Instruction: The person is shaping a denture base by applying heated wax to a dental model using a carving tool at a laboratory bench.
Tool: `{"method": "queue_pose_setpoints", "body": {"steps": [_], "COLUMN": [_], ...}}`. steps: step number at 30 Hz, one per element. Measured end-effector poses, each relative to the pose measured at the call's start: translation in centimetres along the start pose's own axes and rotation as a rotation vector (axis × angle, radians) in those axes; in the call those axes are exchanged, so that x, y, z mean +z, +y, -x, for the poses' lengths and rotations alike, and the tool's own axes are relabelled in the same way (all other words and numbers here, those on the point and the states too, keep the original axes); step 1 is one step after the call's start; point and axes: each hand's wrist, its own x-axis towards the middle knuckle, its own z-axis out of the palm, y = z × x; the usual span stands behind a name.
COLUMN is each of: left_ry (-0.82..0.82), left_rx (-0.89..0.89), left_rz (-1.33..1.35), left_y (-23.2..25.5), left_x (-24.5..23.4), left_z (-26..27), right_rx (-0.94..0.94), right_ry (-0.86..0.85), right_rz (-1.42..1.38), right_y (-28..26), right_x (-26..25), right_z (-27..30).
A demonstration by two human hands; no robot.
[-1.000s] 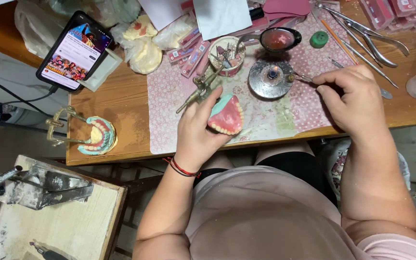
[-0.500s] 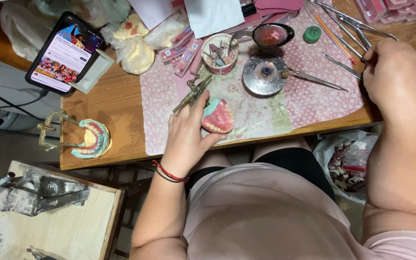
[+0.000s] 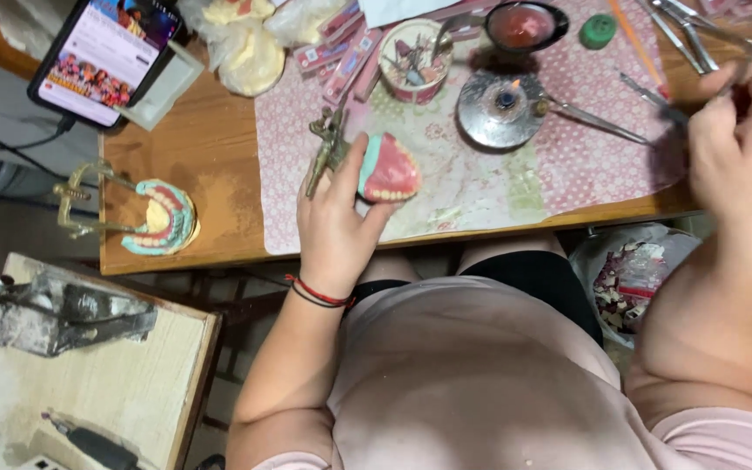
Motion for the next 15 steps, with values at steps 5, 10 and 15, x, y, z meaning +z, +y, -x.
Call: {"method": "queue_pose_setpoints", "body": {"steps": [5,10,15], "left_ry": [-0.089,-0.147,-0.054], "left_rx": [-0.101,-0.14,-0.089], "left_rz": [0.014,0.038,-0.006], "left_y": [0.3,0.0,-0.1], "left_x": [-0.5,-0.5,0.0], "left_z": [-0.4,-0.1,0.7], "right_rx": [0.223,0.321,0.283], "right_ry": [-0.018,-0.096,-0.157], "right_rz": [-0.964,-1.131,-1.007], "right_y": [-10.7,-14.7,-16.1], "right_x": [6.1,10.3,11.6], "right_z": [1.4,1.9,1.6]}}
